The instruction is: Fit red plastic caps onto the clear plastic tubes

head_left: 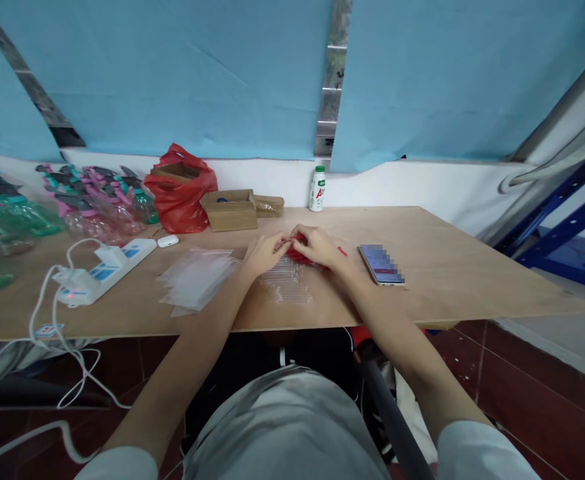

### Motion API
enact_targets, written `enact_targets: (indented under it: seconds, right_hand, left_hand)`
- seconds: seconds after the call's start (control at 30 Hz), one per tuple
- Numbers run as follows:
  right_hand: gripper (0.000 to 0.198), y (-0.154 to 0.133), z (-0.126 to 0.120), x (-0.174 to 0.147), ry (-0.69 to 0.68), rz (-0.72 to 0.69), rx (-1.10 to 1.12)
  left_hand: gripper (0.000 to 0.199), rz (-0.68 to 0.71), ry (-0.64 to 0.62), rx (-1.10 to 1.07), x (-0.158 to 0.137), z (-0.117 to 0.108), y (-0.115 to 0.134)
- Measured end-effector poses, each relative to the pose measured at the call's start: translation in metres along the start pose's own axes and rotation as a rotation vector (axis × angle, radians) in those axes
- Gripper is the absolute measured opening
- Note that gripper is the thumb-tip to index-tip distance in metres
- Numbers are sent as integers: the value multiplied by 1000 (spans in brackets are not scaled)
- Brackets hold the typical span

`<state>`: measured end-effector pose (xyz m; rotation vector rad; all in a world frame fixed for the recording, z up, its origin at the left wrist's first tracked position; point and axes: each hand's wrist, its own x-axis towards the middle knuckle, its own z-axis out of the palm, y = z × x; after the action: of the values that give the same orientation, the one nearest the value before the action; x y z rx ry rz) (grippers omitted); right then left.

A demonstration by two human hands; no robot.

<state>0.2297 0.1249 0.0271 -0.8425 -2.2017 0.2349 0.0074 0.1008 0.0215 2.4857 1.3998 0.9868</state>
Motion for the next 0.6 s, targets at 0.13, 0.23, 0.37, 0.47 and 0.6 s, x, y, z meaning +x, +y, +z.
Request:
enact_targets:
  seconds: [0.13, 0.23, 0.37, 0.47, 0.6]
  right_hand:
    - [19, -1, 3, 1, 23, 18, 1]
    - [18, -3, 5, 1, 34, 33, 8]
    - [17, -7, 6, 1, 22, 64, -20]
    - [13, -12, 5, 2, 7, 52, -38]
    - [7, -19, 6, 3, 17, 18, -76]
  left_hand:
    - [41, 44, -28, 35, 1, 3, -1]
    - [41, 55, -22, 43, 1, 4, -3]
    - [38, 58, -9, 15, 2, 5, -6]
    - [35, 73, -22, 10, 3, 6, -7]
    - [36, 67, -30, -24, 3, 6, -5]
